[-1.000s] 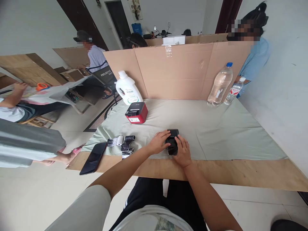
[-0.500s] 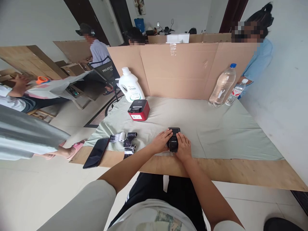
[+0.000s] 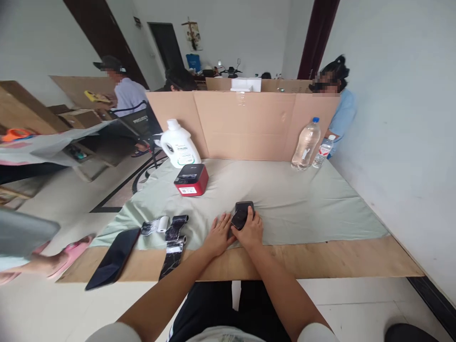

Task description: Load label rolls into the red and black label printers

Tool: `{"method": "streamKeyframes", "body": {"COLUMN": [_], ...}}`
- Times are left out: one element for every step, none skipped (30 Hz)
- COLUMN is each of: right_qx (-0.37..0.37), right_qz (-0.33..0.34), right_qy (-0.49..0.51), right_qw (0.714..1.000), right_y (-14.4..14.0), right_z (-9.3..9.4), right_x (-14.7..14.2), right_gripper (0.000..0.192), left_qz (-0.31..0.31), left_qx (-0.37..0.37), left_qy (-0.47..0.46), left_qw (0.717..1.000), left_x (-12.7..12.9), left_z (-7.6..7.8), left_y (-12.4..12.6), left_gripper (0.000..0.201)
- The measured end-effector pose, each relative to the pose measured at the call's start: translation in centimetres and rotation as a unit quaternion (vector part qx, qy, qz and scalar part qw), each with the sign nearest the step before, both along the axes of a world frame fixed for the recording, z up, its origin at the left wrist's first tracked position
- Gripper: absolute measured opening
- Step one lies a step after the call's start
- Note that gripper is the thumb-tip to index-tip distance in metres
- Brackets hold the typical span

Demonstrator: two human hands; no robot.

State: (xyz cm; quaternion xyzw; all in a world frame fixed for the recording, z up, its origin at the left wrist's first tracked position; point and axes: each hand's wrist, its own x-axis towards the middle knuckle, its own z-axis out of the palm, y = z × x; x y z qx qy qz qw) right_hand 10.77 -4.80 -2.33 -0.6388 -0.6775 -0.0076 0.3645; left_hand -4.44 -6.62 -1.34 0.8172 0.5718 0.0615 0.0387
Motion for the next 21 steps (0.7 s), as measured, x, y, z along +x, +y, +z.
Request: {"method": "streamKeyframes", "body": {"right_qx": [0.008,0.018,0.029,0.038,0.046,0.051,0.054,0.052,0.048,0.038,0.019,-0.004,-0.024,-0.037,-0.046,-0.049,-0.048,-0.046,-0.044,-0.036,-0.034], "right_qz": [0.003,0.004,0.001,-0.01,-0.029,-0.05,-0.085,-0.119,-0.149,-0.175,-0.2,-0.222,-0.236,-0.244,-0.246,-0.244,-0.238,-0.231,-0.224,-0.217,-0.212], "right_qy": [-0.004,-0.008,-0.012,-0.014,-0.013,-0.01,0.005,0.024,0.042,0.056,0.066,0.075,0.083,0.088,0.09,0.09,0.089,0.088,0.086,0.084,0.081], "right_qw": [1.0,1.0,1.0,0.999,0.998,0.997,0.995,0.991,0.987,0.982,0.977,0.972,0.968,0.965,0.964,0.964,0.966,0.968,0.97,0.972,0.973], "right_y": [0.8,1.8,3.0,4.4,6.0,7.7,9.3,11.0,12.5,13.9,15.0,15.8,16.4,16.7,16.9,16.8,16.7,16.4,16.1,15.7,15.3], "right_z": [0.0,-0.1,-0.1,-0.2,-0.2,-0.2,-0.1,0.0,0.2,0.4,0.5,0.6,0.6,0.6,0.5,0.4,0.2,0.1,-0.1,-0.3,-0.5], "right_x": [0.3,0.9,2.0,3.3,5.0,7.0,9.1,11.4,13.5,15.6,17.4,19.1,20.4,21.4,22.2,22.7,23.1,23.3,23.4,23.5,23.5], "right_gripper": [0.089,0.087,0.085,0.084,0.083,0.082,0.082,0.083,0.084,0.086,0.088,0.09,0.093,0.095,0.098,0.101,0.104,0.108,0.111,0.113,0.115], "left_qz": [0.0,0.0,-0.002,-0.004,-0.006,-0.01,-0.014,-0.018,-0.021,-0.024,-0.025,-0.025,-0.024,-0.023,-0.021,-0.02,-0.018,-0.016,-0.014,-0.014,-0.015], "left_qx": [0.004,0.008,0.011,0.012,0.011,0.01,0.01,0.009,0.008,0.006,0.003,-0.002,-0.008,-0.014,-0.019,-0.025,-0.03,-0.035,-0.039,-0.044,-0.051], "left_qy": [0.003,0.006,0.009,0.012,0.015,0.018,0.019,0.02,0.02,0.02,0.021,0.022,0.024,0.025,0.026,0.025,0.022,0.018,0.01,-0.001,-0.017], "left_qw": [1.0,1.0,1.0,1.0,1.0,1.0,1.0,1.0,1.0,1.0,0.999,0.999,0.999,0.999,0.999,0.999,0.999,0.999,0.999,0.999,0.998], "left_x": [0.0,0.0,-0.1,-0.1,-0.1,-0.2,-0.2,-0.3,-0.3,-0.4,-0.4,-0.4,-0.4,-0.4,-0.3,-0.3,-0.2,-0.1,-0.1,-0.1,-0.1], "left_z": [0.0,-0.1,-0.2,-0.3,-0.5,-0.6,-0.7,-0.8,-0.9,-0.9,-0.8,-0.7,-0.5,-0.3,-0.2,0.0,0.1,0.1,0.1,0.0,0.0], "left_y": [0.1,0.2,0.2,0.3,0.4,0.4,0.5,0.5,0.5,0.5,0.5,0.5,0.5,0.5,0.5,0.5,0.4,0.3,0.2,0.0,-0.1], "left_gripper": [0.068,0.068,0.069,0.07,0.07,0.07,0.071,0.071,0.071,0.071,0.072,0.072,0.072,0.072,0.073,0.073,0.073,0.074,0.075,0.075,0.075]}}
